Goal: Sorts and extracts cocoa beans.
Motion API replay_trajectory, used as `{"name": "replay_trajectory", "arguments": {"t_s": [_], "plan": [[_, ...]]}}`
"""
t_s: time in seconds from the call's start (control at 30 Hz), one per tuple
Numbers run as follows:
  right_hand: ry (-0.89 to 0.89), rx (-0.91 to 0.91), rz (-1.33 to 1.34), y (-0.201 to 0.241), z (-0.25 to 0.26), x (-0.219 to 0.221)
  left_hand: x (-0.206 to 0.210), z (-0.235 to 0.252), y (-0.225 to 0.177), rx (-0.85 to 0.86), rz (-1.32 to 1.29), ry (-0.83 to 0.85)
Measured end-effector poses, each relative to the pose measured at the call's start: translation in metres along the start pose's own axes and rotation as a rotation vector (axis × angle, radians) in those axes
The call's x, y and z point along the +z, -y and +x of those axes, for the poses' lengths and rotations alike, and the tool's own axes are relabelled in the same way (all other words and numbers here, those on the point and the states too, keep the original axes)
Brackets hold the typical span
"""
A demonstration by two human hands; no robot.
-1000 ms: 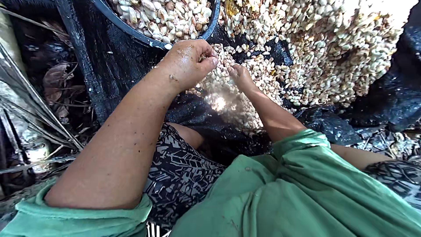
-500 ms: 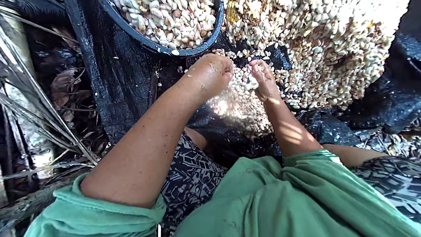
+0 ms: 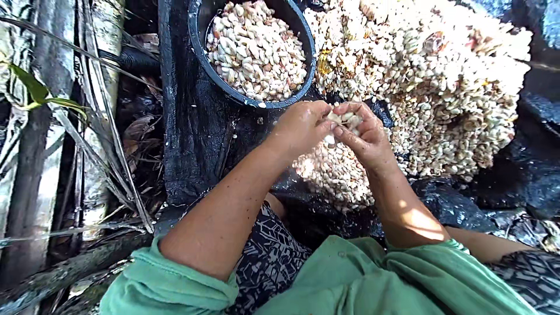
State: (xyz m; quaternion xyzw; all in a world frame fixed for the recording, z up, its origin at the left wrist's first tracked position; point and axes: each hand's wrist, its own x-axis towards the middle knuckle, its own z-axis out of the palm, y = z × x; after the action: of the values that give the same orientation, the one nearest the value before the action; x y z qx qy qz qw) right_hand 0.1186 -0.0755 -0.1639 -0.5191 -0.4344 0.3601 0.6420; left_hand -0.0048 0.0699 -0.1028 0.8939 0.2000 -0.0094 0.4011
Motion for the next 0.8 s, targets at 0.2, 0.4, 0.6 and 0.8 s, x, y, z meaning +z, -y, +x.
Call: {"name": "replay_trajectory", "arguments": {"t_s": [0.2, 0.4, 0.6, 0.8], "plan": [[-0.08, -0.133, -0.14, 0.0, 0.005, -0.001, -0.009, -0.005, -0.004, -0.174, -0.45, 0.114], [-0.117, -0.38, -0.401, -0.003, 0.019, -0.003, -0.01, -0.007, -0.013, -0.426, -0.975, 0.168], [-0.167, -0.394, -0.455, -0.012, 0.025, 0.005, -0.01, -0.01, -0.015, -0.351, -0.953, 0.235], [-0.227, -0.359, -0.466, -0.01, 0.031, 0.013, -0.012, -0.01, -0.012, -0.456, -0.979, 0.127]]}}
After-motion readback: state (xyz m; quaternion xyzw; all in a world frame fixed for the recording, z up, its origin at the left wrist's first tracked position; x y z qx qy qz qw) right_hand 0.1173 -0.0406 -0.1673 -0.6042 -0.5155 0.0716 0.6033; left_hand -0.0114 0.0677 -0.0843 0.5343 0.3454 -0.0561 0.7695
